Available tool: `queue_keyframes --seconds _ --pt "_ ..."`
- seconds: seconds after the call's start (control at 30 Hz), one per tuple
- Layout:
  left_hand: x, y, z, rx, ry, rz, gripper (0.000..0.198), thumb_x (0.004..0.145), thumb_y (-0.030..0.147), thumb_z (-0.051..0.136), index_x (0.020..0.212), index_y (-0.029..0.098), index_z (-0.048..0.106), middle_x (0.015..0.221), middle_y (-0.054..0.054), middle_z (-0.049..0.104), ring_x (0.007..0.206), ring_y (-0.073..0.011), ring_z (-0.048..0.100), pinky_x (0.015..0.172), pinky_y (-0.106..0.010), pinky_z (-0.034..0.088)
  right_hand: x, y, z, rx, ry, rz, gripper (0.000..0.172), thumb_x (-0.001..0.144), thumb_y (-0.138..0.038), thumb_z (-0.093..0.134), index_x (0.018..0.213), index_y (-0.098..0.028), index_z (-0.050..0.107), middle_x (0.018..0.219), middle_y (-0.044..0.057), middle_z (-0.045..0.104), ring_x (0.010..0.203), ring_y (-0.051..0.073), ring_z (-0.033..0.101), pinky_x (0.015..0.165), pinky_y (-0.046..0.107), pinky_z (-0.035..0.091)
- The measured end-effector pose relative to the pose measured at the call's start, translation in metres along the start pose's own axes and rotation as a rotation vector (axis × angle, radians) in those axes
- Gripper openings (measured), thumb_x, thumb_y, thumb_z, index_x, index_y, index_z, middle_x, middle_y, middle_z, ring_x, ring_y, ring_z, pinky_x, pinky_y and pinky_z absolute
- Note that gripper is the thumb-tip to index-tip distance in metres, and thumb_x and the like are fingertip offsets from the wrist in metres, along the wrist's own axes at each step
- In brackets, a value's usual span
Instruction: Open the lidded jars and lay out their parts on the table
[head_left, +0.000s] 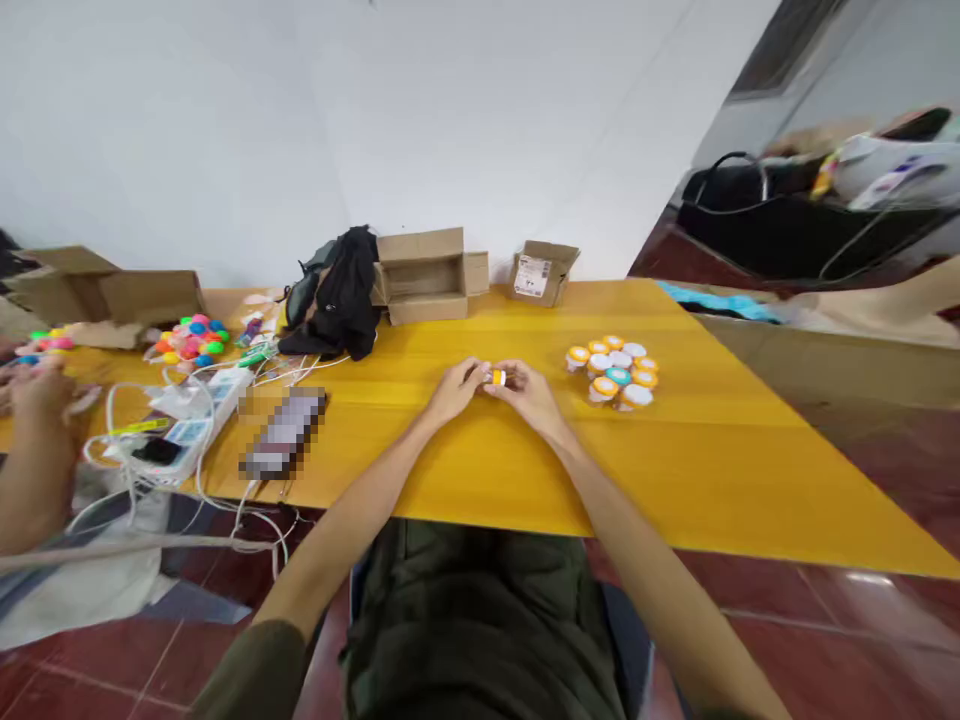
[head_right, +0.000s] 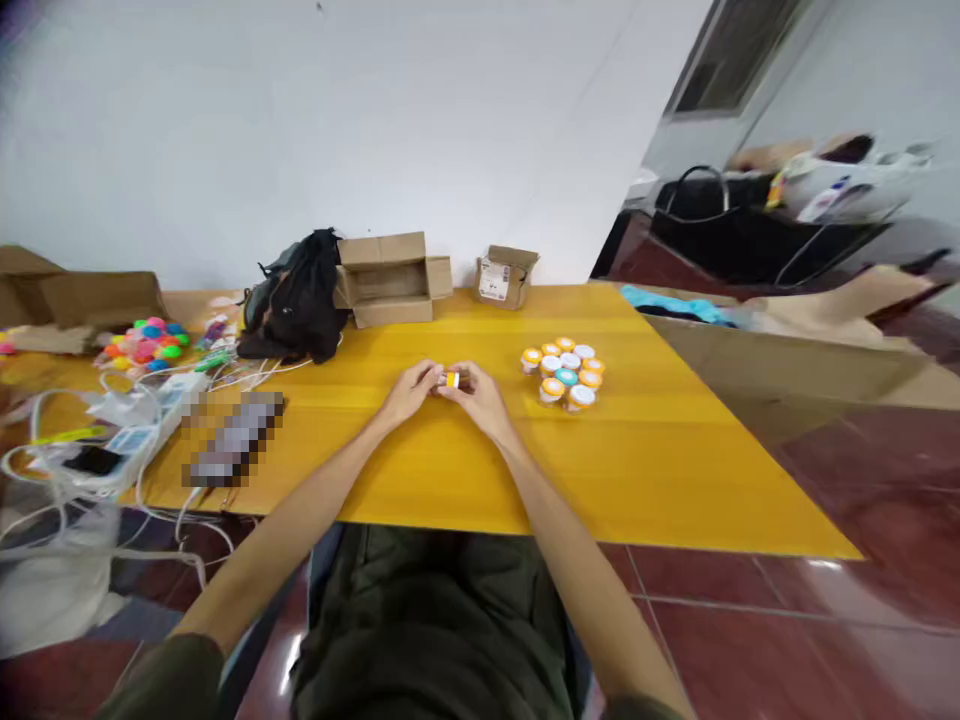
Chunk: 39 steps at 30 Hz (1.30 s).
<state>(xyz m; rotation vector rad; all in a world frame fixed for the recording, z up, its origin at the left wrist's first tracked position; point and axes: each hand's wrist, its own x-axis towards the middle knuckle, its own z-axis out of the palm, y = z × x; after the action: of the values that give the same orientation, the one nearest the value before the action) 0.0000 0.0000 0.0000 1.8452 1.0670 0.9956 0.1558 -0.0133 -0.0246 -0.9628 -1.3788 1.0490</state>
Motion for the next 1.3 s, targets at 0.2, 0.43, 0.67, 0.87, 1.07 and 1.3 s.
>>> queue_keyframes --seconds 0.2,0.43,0.67,0.87,1.07,1.3 --pt "-0.001 0.000 -0.002 0.043 0.066 0.001 0.038 0.095 0.051 0.048 0.076 0.019 0.058 0.070 0.002 0.060 0.070 -0.0141 0.055 0.070 -0.025 0.045 -0.001 -0.004 -0.002 -0.045 0.008 -0.013 0.038 0.062 -0.046 0.082 0.085 -0.024 0.061 0.084 -0.001 0.069 0.077 0.018 0.067 0.075 0.035 0.056" --pt "-0.001 0.001 -0.008 0.031 0.143 0.014 0.027 0.093 0.043 0.053 0.083 0.020 0.061 0.076 0.001 0.068 0.071 -0.0146 0.059 0.071 -0.026 0.046 -0.001 0.000 -0.008 -0.140 0.058 -0.010 0.037 0.067 -0.048 0.077 0.089 -0.024 0.059 0.085 0.000 0.069 0.072 0.018 0.066 0.069 0.033 0.056" --pt "-0.002 0.003 -0.016 0.151 0.260 -0.010 0.023 0.090 0.041 0.058 0.080 0.021 0.062 0.067 0.003 0.063 0.065 -0.0137 0.055 0.068 -0.025 0.045 -0.002 0.004 -0.010 -0.213 0.071 -0.064 0.034 0.074 -0.049 0.070 0.098 -0.025 0.063 0.099 0.004 0.072 0.078 0.020 0.068 0.075 0.037 0.058" --pt "-0.001 0.001 -0.022 0.415 0.343 0.009 0.015 0.086 0.032 0.062 0.075 0.022 0.062 0.071 0.001 0.063 0.071 -0.0160 0.057 0.073 -0.028 0.046 -0.003 0.003 -0.008 -0.275 0.082 -0.108 0.028 0.076 -0.044 0.069 0.095 -0.025 0.066 0.099 0.006 0.072 0.078 0.021 0.069 0.077 0.038 0.059" --pt "-0.003 0.009 -0.025 0.628 0.314 -0.070 0.012 0.085 0.025 0.065 0.074 0.023 0.062 0.079 -0.005 0.066 0.082 -0.0213 0.062 0.074 -0.030 0.046 -0.003 0.002 -0.008 -0.340 0.089 -0.138 0.026 0.077 -0.044 0.067 0.094 -0.024 0.067 0.097 0.006 0.071 0.076 0.021 0.067 0.074 0.038 0.058" --pt "-0.005 0.017 -0.024 0.744 0.230 -0.220 0.013 0.090 0.027 0.060 0.079 0.022 0.064 0.086 -0.008 0.069 0.088 -0.0235 0.065 0.073 -0.031 0.045 -0.004 -0.001 -0.007 -0.361 0.087 -0.136 0.025 0.077 -0.042 0.067 0.094 -0.024 0.068 0.096 0.006 0.072 0.077 0.022 0.067 0.076 0.040 0.058"
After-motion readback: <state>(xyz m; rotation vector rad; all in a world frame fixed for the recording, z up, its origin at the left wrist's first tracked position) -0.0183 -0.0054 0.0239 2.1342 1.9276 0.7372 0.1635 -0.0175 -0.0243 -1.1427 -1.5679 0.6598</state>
